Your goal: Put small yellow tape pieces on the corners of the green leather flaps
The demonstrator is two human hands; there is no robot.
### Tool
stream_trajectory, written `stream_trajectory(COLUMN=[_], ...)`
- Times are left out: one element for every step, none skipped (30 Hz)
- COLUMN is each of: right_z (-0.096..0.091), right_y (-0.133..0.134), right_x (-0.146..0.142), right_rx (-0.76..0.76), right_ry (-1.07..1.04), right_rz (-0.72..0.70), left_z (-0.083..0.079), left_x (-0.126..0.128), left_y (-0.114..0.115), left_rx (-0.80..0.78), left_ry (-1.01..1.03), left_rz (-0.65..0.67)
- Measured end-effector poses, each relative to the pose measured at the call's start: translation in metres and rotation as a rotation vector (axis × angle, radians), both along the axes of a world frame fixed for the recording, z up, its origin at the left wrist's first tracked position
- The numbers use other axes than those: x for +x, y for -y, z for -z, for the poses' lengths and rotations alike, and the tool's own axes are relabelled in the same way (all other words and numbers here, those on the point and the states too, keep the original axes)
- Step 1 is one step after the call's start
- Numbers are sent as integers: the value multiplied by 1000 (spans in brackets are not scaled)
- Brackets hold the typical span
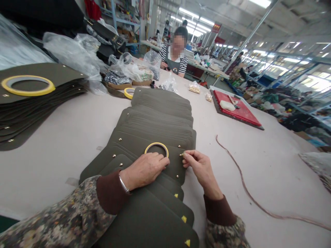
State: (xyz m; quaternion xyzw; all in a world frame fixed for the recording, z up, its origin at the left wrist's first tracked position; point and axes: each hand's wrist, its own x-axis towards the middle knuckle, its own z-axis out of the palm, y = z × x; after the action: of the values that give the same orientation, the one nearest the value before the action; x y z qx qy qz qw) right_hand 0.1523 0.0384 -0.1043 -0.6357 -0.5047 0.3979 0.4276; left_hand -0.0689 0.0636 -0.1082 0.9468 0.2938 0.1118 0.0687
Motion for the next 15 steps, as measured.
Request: stream_trajectory(right_z=[-2,-2,-2,0,2,4,6,8,9,9,9,9,8,7,7], right_y=[7,14,22,29,36,41,45,48,49,50,50,49,49,48,47], right_x=[1,2,2,1,0,-2,-4,-5,-7,-8,-9,-10,-11,-12,-13], right_rx=[-68,-131,-185,-228,-259,-275,-279,-276,-268,-255,-240,-222,-199,-173,-142], right_ry=[-67,-99,-103,-92,-74,-54,-30,-1,36,86,145,212,279,344,401], right_rz=[-14,-31,-49,-60,-67,-65,-60,-58,-65,-76,-92,-112,-131,-148,-157], left_z=[1,1,2,3,3,4,4,5,5,6,6,6,7,7,7], left_x=[-1,-1,-1,-1,-1,-1,-1,-1,-2,-2,-2,-2,-2,-3,-3], left_y=[0,0,1,1,0,0,0,1,1,1,1,1,1,1,1], left_rx=[1,3,5,7,5,0,-4,-6,-5,-4,-2,0,0,0,0], left_ry=[12,22,31,41,52,62,70,76,79,79,77,74,72,71,71], left_rz=[-1,1,3,1,-3,-7,-11,-15,-17,-17,-15,-14,-14,-13,-12])
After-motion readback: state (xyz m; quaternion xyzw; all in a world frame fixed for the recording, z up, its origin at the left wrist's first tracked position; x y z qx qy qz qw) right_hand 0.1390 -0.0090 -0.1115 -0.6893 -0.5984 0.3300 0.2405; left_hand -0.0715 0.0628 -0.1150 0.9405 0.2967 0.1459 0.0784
